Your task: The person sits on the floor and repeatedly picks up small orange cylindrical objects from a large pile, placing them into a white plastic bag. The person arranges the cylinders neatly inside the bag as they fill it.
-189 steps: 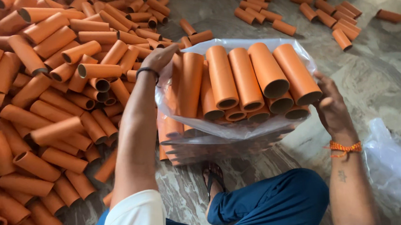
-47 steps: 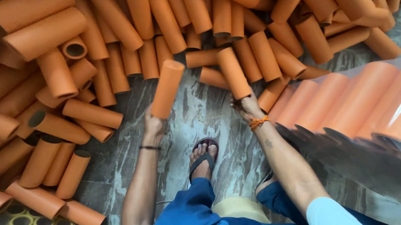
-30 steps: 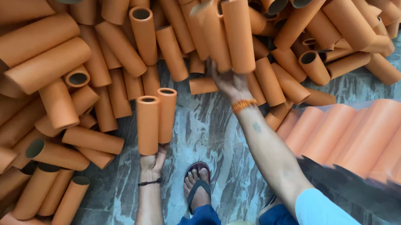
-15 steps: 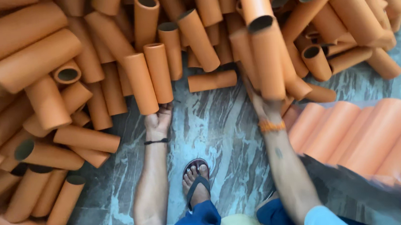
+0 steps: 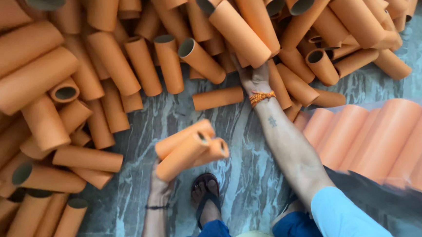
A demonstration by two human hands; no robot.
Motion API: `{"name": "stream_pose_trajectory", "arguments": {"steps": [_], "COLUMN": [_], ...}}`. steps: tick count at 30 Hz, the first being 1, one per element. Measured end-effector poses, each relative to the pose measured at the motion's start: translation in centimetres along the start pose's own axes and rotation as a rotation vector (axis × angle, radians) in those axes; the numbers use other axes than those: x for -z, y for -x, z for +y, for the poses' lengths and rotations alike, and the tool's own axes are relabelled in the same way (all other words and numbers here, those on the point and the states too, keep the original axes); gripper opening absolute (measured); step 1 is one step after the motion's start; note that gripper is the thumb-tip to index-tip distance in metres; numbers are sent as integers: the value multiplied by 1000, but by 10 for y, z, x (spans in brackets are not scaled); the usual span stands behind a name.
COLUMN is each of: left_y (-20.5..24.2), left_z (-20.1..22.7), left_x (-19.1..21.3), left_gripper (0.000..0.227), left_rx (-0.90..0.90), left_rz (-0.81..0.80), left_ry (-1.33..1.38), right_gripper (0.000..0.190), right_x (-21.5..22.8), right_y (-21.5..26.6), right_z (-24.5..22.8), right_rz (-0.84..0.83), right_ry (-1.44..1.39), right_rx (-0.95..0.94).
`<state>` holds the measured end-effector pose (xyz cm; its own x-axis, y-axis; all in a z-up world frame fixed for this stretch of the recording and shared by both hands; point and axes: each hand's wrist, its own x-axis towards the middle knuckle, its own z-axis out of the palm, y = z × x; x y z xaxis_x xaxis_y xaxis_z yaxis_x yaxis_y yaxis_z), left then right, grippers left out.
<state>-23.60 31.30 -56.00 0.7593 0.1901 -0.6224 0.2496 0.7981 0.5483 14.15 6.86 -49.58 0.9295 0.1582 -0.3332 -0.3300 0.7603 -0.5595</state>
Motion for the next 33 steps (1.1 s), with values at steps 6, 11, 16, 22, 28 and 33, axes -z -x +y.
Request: {"name": "stream_pose_trajectory", "arguments": {"steps": [6, 11, 16, 22, 28, 33], "left_y": [-109, -145, -70, 9, 21, -56], "left_z": [-7, -26, -6, 79, 175, 207], "left_x": [-79, -89, -80, -86, -158, -210], "left_gripper": [42, 42, 43, 32, 28, 36], "left_rx": [-89, 27, -160, -570, -890, -864], "left_rz": [-273, -268, -210, -176, -460, -699], "left_ry": [-267, -284, -421, -1135, -1701, -1623], "right_gripper": [44, 43, 41, 41, 39, 38], "right_x": [9, 58, 95, 106, 118, 120], "right_y": [78, 198, 165, 134, 172, 163], "right_z": [-37, -66, -59, -57, -33, -11], "right_rz": [58, 342, 489, 479, 351, 318], "right_ry": [163, 108, -190, -105, 321, 397], "right_rx": [73, 108, -29, -83, 288, 363]}}
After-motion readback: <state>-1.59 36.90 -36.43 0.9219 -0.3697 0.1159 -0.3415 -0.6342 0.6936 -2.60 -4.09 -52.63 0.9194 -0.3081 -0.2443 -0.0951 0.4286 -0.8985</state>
